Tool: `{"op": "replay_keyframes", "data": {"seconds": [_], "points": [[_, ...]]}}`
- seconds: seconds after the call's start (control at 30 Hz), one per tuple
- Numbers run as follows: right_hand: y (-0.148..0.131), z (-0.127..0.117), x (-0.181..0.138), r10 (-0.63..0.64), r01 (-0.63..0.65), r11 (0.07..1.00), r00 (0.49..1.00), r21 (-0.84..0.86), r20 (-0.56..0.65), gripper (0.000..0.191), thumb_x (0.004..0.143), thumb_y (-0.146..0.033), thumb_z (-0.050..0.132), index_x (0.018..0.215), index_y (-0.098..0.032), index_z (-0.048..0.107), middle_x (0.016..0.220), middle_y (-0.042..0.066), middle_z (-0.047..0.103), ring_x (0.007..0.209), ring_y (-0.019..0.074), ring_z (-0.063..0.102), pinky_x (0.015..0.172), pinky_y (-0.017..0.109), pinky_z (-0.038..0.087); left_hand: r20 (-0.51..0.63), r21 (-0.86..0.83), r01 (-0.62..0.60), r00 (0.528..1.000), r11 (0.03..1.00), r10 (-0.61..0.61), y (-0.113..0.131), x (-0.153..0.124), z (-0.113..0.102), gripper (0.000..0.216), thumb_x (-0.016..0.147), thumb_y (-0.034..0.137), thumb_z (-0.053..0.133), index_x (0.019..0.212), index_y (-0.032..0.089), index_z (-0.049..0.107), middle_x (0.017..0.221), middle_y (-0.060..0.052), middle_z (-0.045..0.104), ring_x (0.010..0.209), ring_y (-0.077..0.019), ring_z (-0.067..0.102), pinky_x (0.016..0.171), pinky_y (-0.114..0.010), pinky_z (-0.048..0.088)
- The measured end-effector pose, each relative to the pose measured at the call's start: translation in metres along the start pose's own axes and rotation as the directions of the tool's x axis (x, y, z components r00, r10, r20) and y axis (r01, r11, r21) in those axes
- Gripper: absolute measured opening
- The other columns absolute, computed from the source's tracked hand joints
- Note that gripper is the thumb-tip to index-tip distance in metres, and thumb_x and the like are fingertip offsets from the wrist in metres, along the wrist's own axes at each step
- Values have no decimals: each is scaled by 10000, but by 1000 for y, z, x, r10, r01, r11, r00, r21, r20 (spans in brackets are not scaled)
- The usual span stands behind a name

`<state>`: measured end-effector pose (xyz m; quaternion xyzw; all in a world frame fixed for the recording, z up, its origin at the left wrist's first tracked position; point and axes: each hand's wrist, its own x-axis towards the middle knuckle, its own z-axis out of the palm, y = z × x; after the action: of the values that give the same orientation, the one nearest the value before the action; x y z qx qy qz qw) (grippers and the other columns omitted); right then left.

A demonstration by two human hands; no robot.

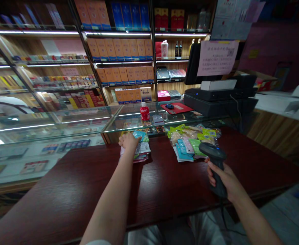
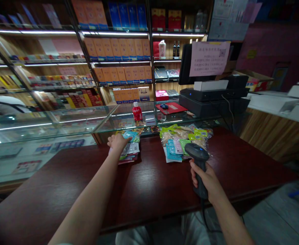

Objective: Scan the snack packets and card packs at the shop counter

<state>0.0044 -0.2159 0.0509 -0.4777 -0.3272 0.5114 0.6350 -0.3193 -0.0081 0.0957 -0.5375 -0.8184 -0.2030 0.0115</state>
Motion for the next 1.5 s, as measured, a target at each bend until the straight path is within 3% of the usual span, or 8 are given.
{"op": "replay_keyframes", "data": {"seconds": [0.13,0.33,0.47,0.57,0.7,0.77,1.03,1.5], "points": [[0,0,0,-3,3,1000,1000,-3,2,440,623,-457,829,890,-188,607,513,-55,511,356,84,423,326,196,332,-87,-48,-24,996,999,20,5,-2,-3,497,681,495,680,1020,131,670,1213,-238,577,1145,-383,493,873,-439,401],[1,1,0,-7,7,1000,1000,11,1,443,611,-467,830,885,-195,613,511,-57,509,352,76,418,319,189,325,-54,-245,-12,999,969,-1,13,-3,-21,174,750,343,624,793,181,671,938,-145,693,973,-322,616,792,-383,425],[4,2,1,-5,4,999,1000,34,15,447,616,-472,825,895,-201,604,514,-63,507,347,70,416,319,185,323,-159,-458,-128,985,880,60,24,-13,-23,117,744,286,620,697,181,598,791,-81,669,860,-258,633,746,-334,447],[8,4,2,-21,20,999,999,25,33,454,635,-476,814,919,-198,594,519,-68,504,349,70,417,317,182,325,-131,-768,-152,988,622,80,40,-34,-8,163,746,311,615,680,187,532,635,-14,587,683,-190,623,666,-300,482],[12,9,-1,-49,52,997,997,-50,62,452,673,-493,783,947,-197,580,517,-65,515,344,79,426,314,188,333,110,-993,97,966,68,236,59,-78,30,365,636,406,739,707,188,455,607,31,567,571,-133,619,626,-304,545],[14,11,-4,-54,62,994,995,-91,83,455,681,-500,771,956,-193,579,508,-67,515,338,78,419,312,188,332,167,-984,178,938,-8,305,63,-99,50,453,571,427,789,720,188,434,613,33,584,568,-137,637,600,-298,556],[19,18,-22,-43,73,963,992,-260,119,427,676,-525,746,859,-210,523,474,-79,506,310,80,409,308,184,303,187,-982,187,933,31,307,56,-126,95,459,588,462,770,791,182,469,625,45,599,519,-116,625,452,-201,498],[22,16,-16,54,-1,963,981,-271,189,427,693,-539,727,846,-202,516,476,-86,494,309,74,417,308,183,317,145,-986,122,962,112,233,57,-127,100,304,648,340,694,738,177,454,628,42,568,500,-119,624,430,-202,489]]}}
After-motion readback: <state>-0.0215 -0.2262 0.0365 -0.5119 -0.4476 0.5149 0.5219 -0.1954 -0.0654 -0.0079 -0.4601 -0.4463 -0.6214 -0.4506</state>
